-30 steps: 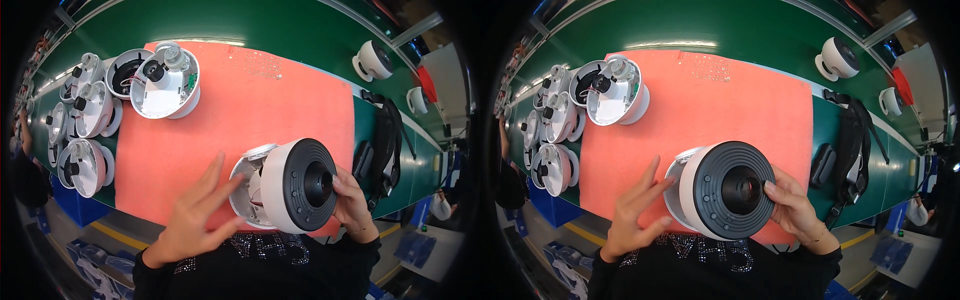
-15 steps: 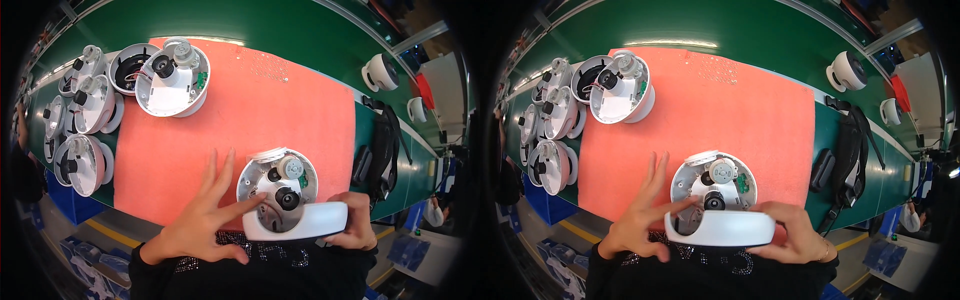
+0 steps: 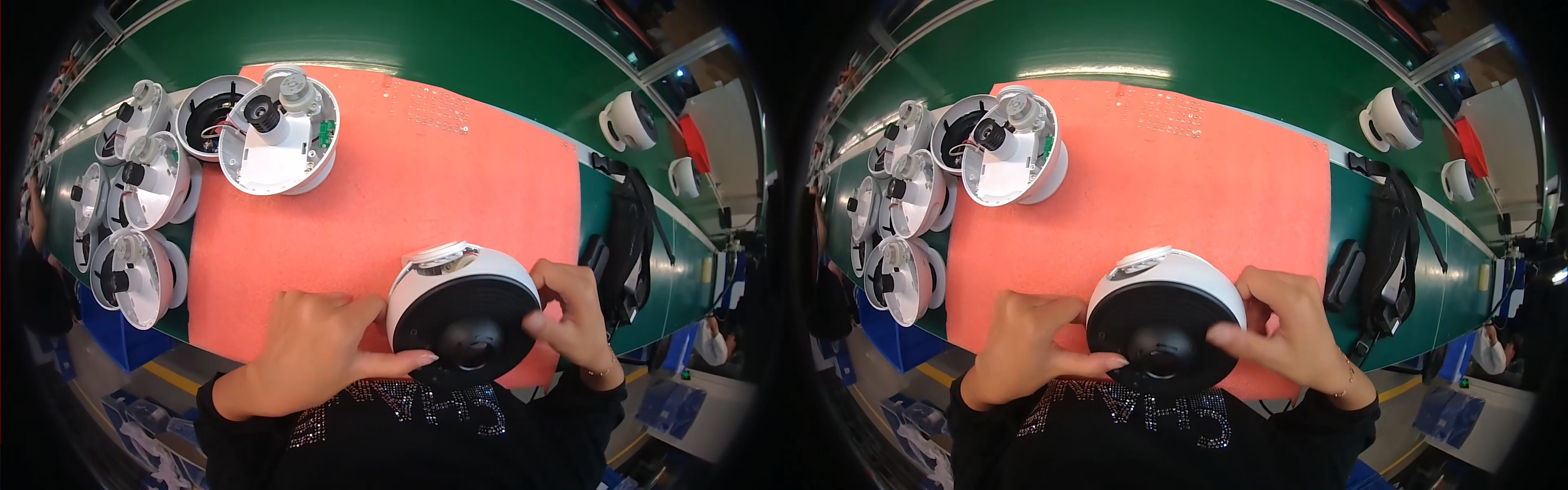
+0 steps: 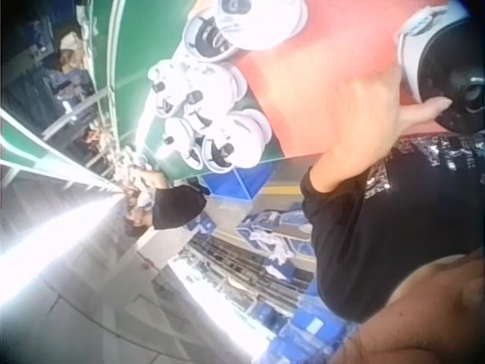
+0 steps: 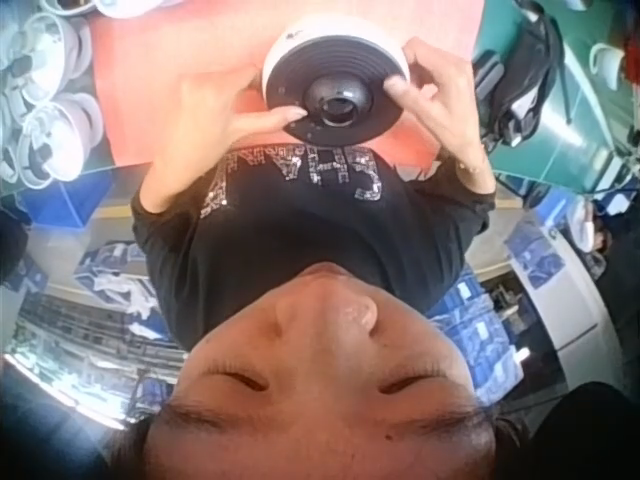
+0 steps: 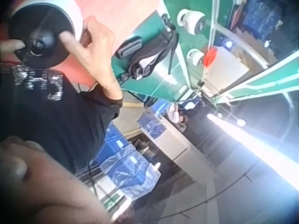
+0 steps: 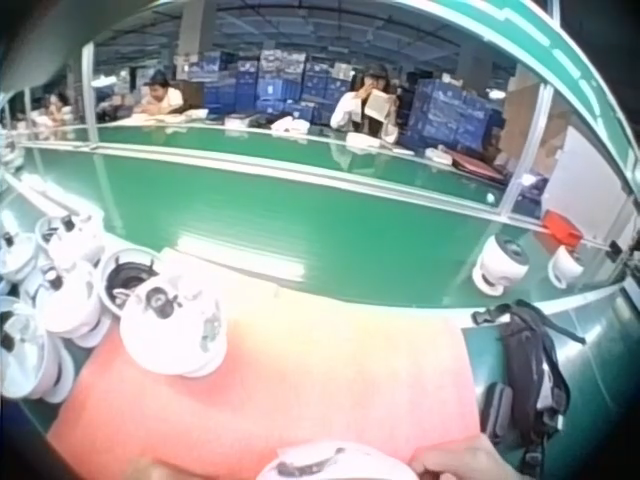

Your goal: Assembling or inspecting electronic components of dome security cameras on a factory line.

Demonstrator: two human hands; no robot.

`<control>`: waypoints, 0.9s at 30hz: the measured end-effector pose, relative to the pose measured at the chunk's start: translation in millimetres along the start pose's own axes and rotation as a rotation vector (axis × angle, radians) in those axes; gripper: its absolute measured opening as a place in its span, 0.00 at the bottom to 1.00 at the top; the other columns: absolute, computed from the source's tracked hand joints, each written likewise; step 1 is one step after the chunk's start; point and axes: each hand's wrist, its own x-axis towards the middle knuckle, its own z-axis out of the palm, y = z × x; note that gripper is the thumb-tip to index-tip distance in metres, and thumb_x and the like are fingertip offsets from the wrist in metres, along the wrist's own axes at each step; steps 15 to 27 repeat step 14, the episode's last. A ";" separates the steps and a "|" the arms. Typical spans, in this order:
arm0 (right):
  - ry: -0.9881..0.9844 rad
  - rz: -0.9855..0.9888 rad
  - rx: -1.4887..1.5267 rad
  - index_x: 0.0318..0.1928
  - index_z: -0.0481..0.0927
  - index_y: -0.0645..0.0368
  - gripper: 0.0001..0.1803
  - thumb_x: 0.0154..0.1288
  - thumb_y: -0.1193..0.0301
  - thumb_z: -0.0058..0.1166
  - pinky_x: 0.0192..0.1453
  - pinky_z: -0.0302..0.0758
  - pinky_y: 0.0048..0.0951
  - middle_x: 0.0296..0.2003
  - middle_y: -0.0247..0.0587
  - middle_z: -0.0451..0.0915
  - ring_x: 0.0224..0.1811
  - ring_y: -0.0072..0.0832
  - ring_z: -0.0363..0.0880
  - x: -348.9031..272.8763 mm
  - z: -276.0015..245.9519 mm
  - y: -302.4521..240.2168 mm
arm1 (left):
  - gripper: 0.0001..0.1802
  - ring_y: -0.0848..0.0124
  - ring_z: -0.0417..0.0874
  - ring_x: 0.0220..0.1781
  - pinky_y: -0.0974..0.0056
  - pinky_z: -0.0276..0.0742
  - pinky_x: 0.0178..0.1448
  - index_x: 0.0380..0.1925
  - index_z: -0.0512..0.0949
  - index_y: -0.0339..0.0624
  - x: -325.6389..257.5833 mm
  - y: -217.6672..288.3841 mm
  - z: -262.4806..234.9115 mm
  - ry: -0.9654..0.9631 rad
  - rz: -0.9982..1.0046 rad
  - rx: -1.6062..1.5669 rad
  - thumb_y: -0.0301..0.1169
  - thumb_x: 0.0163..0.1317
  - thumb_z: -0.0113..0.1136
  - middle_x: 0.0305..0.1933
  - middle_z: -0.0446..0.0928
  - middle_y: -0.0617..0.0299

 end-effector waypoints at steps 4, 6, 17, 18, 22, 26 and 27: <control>0.041 0.012 -0.185 0.19 0.69 0.64 0.18 0.56 0.63 0.53 0.18 0.61 0.29 0.12 0.44 0.66 0.13 0.32 0.64 11.3 5.7 -2.1 | 0.28 0.63 0.70 0.08 0.64 0.63 0.14 0.10 0.73 0.38 8.4 -0.7 -1.7 -0.039 -0.005 0.053 0.54 0.40 0.65 0.05 0.65 0.60; 0.042 -0.006 -0.240 0.18 0.68 0.63 0.19 0.57 0.63 0.51 0.18 0.61 0.30 0.12 0.45 0.66 0.13 0.36 0.65 11.2 5.1 -4.2 | 0.28 0.63 0.70 0.08 0.63 0.64 0.15 0.09 0.73 0.38 12.1 -1.8 -2.6 -0.090 -0.020 0.056 0.55 0.40 0.64 0.05 0.65 0.59; 0.030 -0.132 -0.497 0.16 0.67 0.60 0.20 0.57 0.60 0.50 0.17 0.61 0.34 0.12 0.43 0.67 0.14 0.40 0.68 12.6 4.2 -0.6 | 0.31 0.59 0.70 0.09 0.61 0.65 0.17 0.10 0.74 0.37 16.4 -1.6 -6.0 -0.201 -0.027 0.097 0.58 0.42 0.60 0.05 0.65 0.56; 0.030 -0.132 -0.497 0.16 0.67 0.60 0.20 0.57 0.60 0.50 0.17 0.61 0.34 0.12 0.43 0.67 0.14 0.40 0.68 12.6 4.2 -0.6 | 0.31 0.59 0.70 0.09 0.61 0.65 0.17 0.10 0.74 0.37 16.4 -1.6 -6.0 -0.201 -0.027 0.097 0.58 0.42 0.60 0.05 0.65 0.56; 0.030 -0.132 -0.497 0.16 0.67 0.60 0.20 0.57 0.60 0.50 0.17 0.61 0.34 0.12 0.43 0.67 0.14 0.40 0.68 12.6 4.2 -0.6 | 0.31 0.59 0.70 0.09 0.61 0.65 0.17 0.10 0.74 0.37 16.4 -1.6 -6.0 -0.201 -0.027 0.097 0.58 0.42 0.60 0.05 0.65 0.56; 0.030 -0.132 -0.497 0.16 0.67 0.60 0.20 0.57 0.60 0.50 0.17 0.61 0.34 0.12 0.43 0.67 0.14 0.40 0.68 12.6 4.2 -0.6 | 0.31 0.59 0.70 0.09 0.61 0.65 0.17 0.10 0.74 0.37 16.4 -1.6 -6.0 -0.201 -0.027 0.097 0.58 0.42 0.60 0.05 0.65 0.56; 0.030 -0.132 -0.497 0.16 0.67 0.60 0.20 0.57 0.60 0.50 0.17 0.61 0.34 0.12 0.43 0.67 0.14 0.40 0.68 12.6 4.2 -0.6 | 0.31 0.59 0.70 0.09 0.61 0.65 0.17 0.10 0.74 0.37 16.4 -1.6 -6.0 -0.201 -0.027 0.097 0.58 0.42 0.60 0.05 0.65 0.56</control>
